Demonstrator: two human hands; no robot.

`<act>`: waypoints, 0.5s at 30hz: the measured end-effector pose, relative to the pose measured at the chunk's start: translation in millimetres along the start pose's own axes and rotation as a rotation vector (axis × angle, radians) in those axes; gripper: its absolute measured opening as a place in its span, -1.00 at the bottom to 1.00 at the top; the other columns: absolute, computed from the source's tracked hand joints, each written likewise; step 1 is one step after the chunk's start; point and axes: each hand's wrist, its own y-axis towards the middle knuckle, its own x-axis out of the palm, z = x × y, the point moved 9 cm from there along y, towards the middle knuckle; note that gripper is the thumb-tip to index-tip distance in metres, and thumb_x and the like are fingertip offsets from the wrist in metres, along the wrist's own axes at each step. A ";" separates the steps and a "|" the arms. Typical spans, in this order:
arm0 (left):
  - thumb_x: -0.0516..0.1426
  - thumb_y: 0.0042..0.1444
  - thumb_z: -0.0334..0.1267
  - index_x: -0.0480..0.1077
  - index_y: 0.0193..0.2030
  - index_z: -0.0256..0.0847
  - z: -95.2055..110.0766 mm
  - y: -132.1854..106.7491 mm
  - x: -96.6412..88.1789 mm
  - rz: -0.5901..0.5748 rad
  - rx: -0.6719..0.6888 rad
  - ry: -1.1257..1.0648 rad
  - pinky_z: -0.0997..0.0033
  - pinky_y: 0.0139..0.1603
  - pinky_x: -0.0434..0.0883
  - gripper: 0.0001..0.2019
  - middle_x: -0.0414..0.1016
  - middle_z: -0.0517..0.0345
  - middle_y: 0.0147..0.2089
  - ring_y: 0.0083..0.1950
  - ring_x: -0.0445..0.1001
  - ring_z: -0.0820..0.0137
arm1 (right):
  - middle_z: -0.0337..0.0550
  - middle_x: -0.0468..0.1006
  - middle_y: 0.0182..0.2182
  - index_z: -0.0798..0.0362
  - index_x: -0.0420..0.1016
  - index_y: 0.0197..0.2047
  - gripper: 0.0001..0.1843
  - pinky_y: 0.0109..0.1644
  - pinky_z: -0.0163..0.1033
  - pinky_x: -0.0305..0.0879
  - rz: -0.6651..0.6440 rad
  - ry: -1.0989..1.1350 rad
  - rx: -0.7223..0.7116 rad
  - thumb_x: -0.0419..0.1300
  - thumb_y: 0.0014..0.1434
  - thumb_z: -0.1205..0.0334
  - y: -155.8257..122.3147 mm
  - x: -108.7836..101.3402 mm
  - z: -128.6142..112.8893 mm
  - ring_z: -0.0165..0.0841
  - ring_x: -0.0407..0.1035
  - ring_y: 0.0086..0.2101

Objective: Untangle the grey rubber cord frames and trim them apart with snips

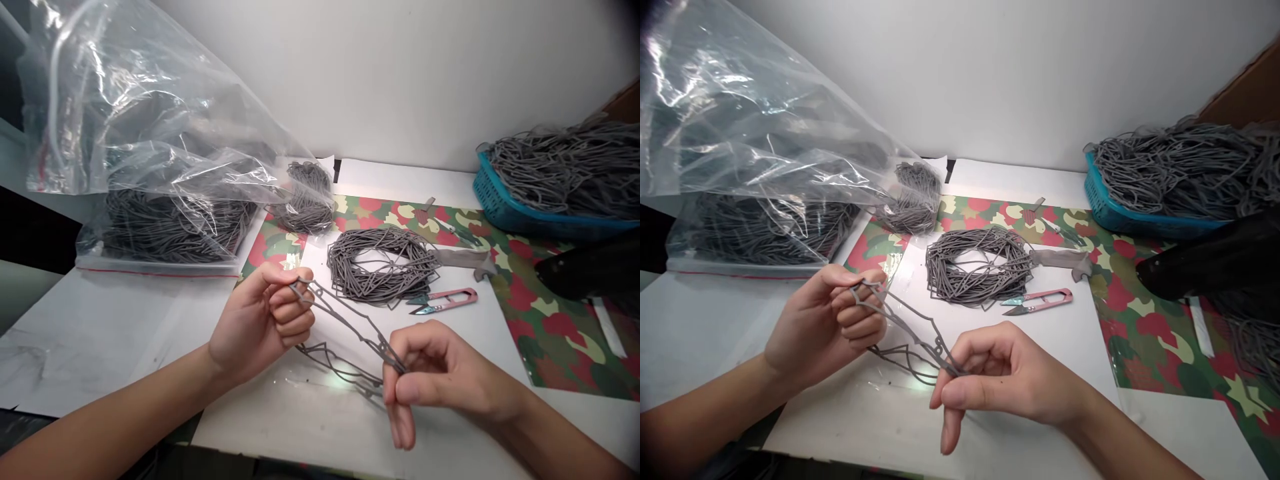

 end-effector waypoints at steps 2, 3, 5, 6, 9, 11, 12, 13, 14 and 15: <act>0.13 0.00 -0.34 -0.07 -0.61 -0.17 -0.8 1.0 -1.9 0.029 -0.008 0.047 0.47 -0.60 -0.17 -0.62 -0.18 0.42 -0.64 -0.62 -0.25 0.57 | -0.11 0.65 -0.51 0.22 0.58 -0.26 -0.89 -0.31 -0.37 0.43 -0.011 0.015 0.010 0.32 0.25 0.32 -0.2 0.7 1.9 -0.41 0.59 -0.43; 0.12 -0.03 -0.34 -0.08 -0.62 -0.17 -0.9 1.4 -1.9 0.033 -0.006 0.091 0.47 -0.59 -0.14 -0.62 -0.18 0.41 -0.64 -0.61 -0.25 0.56 | -0.11 0.65 -0.51 0.22 0.58 -0.26 -0.89 -0.32 -0.37 0.44 -0.012 0.023 0.013 0.32 0.25 0.32 -0.1 0.8 2.5 -0.41 0.59 -0.43; 0.09 -0.08 -0.30 -0.10 -0.65 -0.17 -0.6 2.1 -0.3 0.028 0.009 0.224 0.47 -0.56 -0.07 -0.63 -0.17 0.37 -0.64 -0.58 -0.21 0.52 | -0.11 0.65 -0.50 0.22 0.59 -0.26 -0.89 -0.34 -0.39 0.44 -0.009 0.038 0.016 0.32 0.25 0.32 0.3 1.1 3.1 -0.42 0.59 -0.44; 0.07 -0.08 -0.27 -0.11 -0.66 -0.17 0.9 2.2 1.6 0.017 0.036 0.312 0.46 -0.53 -0.02 -0.64 -0.16 0.35 -0.65 -0.56 -0.18 0.50 | -0.11 0.65 -0.49 0.23 0.59 -0.27 -0.89 -0.35 -0.40 0.44 -0.011 0.048 0.016 0.33 0.24 0.32 0.6 1.7 3.1 -0.42 0.59 -0.45; 0.00 0.05 -0.21 -0.03 -0.68 -0.17 7.1 0.2 9.4 -0.009 0.174 0.724 0.40 -0.45 0.10 -0.64 -0.03 0.28 -0.65 -0.53 0.00 0.44 | -0.12 0.64 -0.47 0.23 0.62 -0.28 -0.89 -0.38 -0.41 0.43 -0.031 0.081 0.012 0.35 0.21 0.32 0.9 4.7 3.2 -0.44 0.58 -0.50; -0.01 0.19 -0.20 0.25 -0.59 -0.20 8.9 -3.6 16.0 -0.022 0.283 1.077 0.37 -0.31 0.22 -0.67 0.27 0.18 -0.52 -0.42 0.25 0.38 | -0.12 0.64 -0.47 0.22 0.63 -0.26 -0.89 -0.38 -0.40 0.43 -0.042 0.086 0.021 0.35 0.21 0.31 0.6 6.4 4.6 -0.43 0.58 -0.51; 0.00 0.23 -0.19 0.41 -0.42 -0.22 8.1 -5.9 18.5 -0.028 0.327 1.223 0.35 -0.20 0.26 -0.72 0.41 0.13 -0.36 -0.29 0.35 0.32 | -0.13 0.64 -0.47 0.21 0.64 -0.26 -0.89 -0.39 -0.39 0.43 -0.047 0.080 0.024 0.35 0.21 0.32 0.5 7.1 5.0 -0.43 0.57 -0.52; 0.02 0.26 -0.17 0.47 -0.17 -0.22 7.1 -8.7 20.7 -0.038 0.372 1.325 0.31 -0.07 0.28 -0.76 0.47 0.07 -0.16 -0.12 0.39 0.25 | -0.14 0.64 -0.49 0.20 0.64 -0.25 -0.90 -0.39 -0.39 0.42 -0.049 0.069 0.023 0.34 0.21 0.32 0.5 7.6 4.9 -0.43 0.57 -0.53; 0.05 0.27 -0.14 0.40 0.08 -0.19 7.0 -12.3 23.1 -0.050 0.428 1.376 0.26 0.06 0.27 -0.69 0.44 0.02 0.04 0.03 0.37 0.19 | -0.16 0.64 -0.51 0.19 0.64 -0.25 -0.91 -0.39 -0.40 0.41 -0.054 0.053 0.020 0.34 0.21 0.33 0.6 8.4 4.4 -0.44 0.57 -0.54; 0.06 0.27 -0.12 0.27 0.25 -0.15 7.5 -16.3 25.4 -0.061 0.487 1.389 0.20 0.16 0.23 -0.57 0.34 0.00 0.21 0.16 0.30 0.14 | -0.18 0.63 -0.55 0.19 0.64 -0.24 -0.92 -0.39 -0.41 0.40 -0.057 0.033 0.016 0.33 0.22 0.34 1.0 9.1 3.9 -0.45 0.56 -0.55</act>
